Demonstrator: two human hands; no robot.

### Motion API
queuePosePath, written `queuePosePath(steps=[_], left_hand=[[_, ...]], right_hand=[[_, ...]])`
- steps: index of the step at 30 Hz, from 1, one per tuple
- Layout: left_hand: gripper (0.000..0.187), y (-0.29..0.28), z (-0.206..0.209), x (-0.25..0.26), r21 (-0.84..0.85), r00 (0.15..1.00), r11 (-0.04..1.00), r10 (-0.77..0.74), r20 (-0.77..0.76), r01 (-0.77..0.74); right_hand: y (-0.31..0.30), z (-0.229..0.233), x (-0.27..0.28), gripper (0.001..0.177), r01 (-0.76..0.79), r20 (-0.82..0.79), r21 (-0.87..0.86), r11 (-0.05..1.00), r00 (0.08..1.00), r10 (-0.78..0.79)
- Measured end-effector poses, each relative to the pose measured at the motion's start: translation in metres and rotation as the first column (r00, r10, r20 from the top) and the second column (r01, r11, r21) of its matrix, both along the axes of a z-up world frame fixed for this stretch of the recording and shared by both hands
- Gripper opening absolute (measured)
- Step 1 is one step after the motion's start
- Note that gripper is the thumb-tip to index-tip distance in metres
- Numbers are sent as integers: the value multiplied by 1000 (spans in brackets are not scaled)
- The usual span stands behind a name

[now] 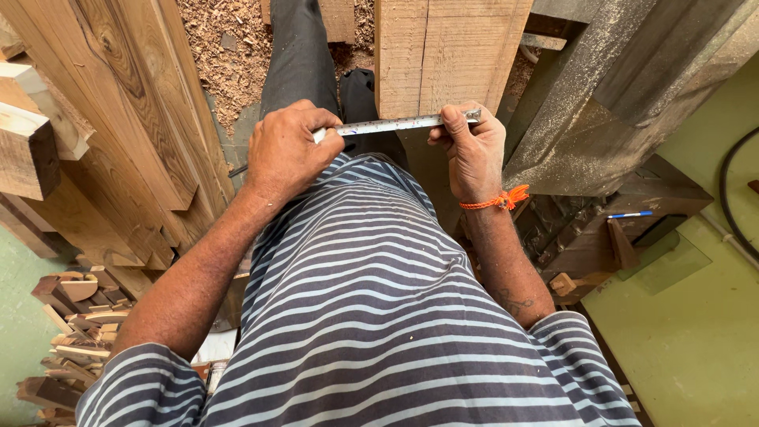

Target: The person measures a wooden plank with a folding ruler and marks it with a pencil. They then use a table saw to cut the plank along the marked line. The person repeats this process, measuring and cutting the wood into smaller pieces.

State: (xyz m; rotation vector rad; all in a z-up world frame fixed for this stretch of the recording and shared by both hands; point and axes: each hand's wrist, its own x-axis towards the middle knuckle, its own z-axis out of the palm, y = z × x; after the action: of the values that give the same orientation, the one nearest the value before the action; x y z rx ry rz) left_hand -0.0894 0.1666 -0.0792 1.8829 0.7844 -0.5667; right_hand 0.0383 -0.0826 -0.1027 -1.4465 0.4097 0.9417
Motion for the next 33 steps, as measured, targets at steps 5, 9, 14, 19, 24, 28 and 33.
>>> queuePosePath(steps=[5,9,14,19,24,28,33], left_hand=[[21,1,2,1,-75,997,997,2,-71,-7],[22,-6,11,9,-57,999,998,35,-34,-37],[21,-10,24,21,-11,998,1000,-28,-48,28],[19,1,33,20,85,997,993,-83,8,82],[17,5,38,17,158,990,980,-129,51,119],[16,4,39,13,150,989,979,-144,33,137],[16,4,36,10,163,980,968,-198,31,191]], right_hand=[[6,3,8,22,13,5,-29,999,1000,-12],[18,5,2,21,-52,36,-57,997,998,54],[30,5,-20,26,-136,-60,-6,991,989,135],[28,6,-21,26,-41,-118,25,999,992,44],[23,7,-20,27,-7,-158,63,998,987,17],[20,7,-22,33,15,-202,120,993,979,10],[20,10,-23,35,23,-202,111,994,979,-1]])
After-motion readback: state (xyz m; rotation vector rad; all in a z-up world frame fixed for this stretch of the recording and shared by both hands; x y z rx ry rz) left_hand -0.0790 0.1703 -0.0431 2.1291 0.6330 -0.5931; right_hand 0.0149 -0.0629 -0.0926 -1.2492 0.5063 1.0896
